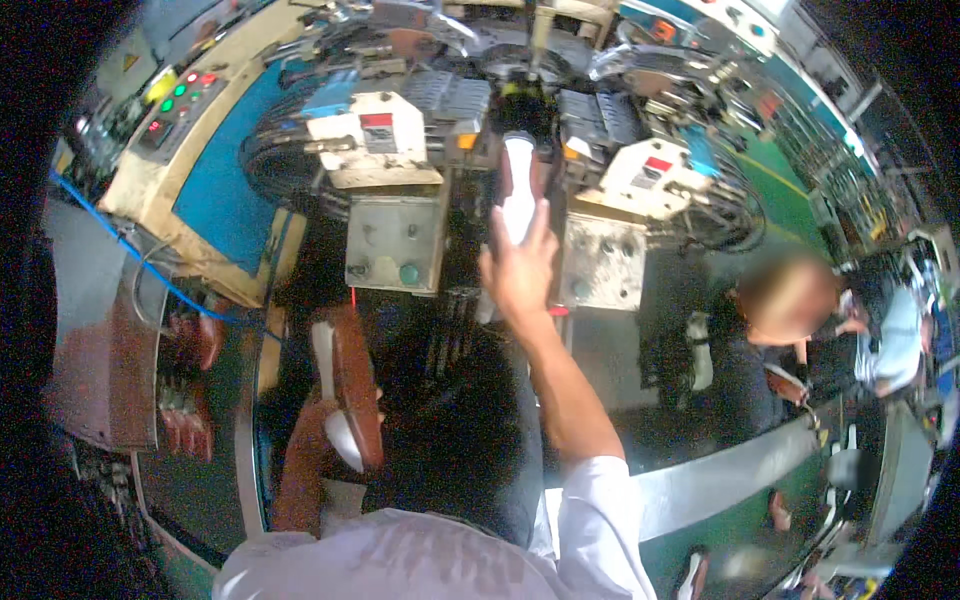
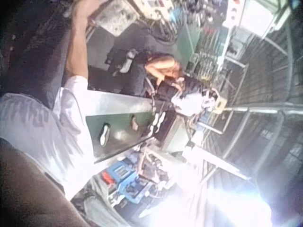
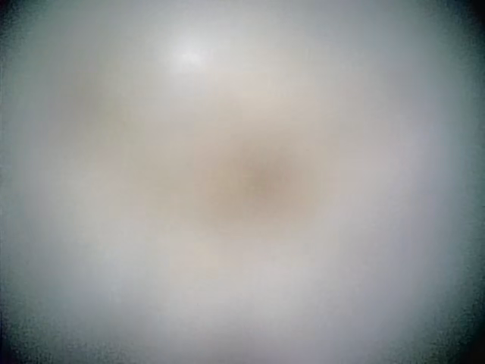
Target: The person repeatedly picks up brown shoe uppers from a conveyor belt and places them into a shoe assembly machine. They press a lever to activate the machine, which appears to attach or secure the white sole to the shoe upper. The person then removes the shoe and places it back onto the conveyor belt, repeating this process for multiple units.
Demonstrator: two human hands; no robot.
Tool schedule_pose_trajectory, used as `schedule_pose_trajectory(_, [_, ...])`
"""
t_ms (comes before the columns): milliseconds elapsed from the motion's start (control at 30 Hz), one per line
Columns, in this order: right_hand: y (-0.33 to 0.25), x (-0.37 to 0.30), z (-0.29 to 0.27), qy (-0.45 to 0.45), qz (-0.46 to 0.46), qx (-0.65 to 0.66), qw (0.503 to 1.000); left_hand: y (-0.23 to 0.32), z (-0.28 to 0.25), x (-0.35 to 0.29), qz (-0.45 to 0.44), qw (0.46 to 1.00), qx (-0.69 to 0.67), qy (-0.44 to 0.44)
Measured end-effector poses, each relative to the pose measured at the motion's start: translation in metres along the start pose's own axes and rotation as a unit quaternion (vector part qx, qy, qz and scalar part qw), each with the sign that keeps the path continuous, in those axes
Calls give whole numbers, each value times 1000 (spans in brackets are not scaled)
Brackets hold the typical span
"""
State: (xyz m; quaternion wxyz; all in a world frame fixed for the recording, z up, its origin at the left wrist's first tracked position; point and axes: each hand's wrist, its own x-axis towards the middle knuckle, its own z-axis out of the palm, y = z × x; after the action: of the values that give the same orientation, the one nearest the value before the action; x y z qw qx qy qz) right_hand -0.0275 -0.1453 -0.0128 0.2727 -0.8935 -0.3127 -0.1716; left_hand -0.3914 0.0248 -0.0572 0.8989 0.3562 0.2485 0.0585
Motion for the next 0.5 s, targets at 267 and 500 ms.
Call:
schedule_pose_trajectory(267, [-2, -20, 33, 52, -84, -40, 994, -43, -41, -33, -24, 1000, 6, -2])
schedule_pose_trajectory(500, [3, 26, 53, 58, -73, -63, 994, -56, -20, 5, -111, 978, -113, -138])
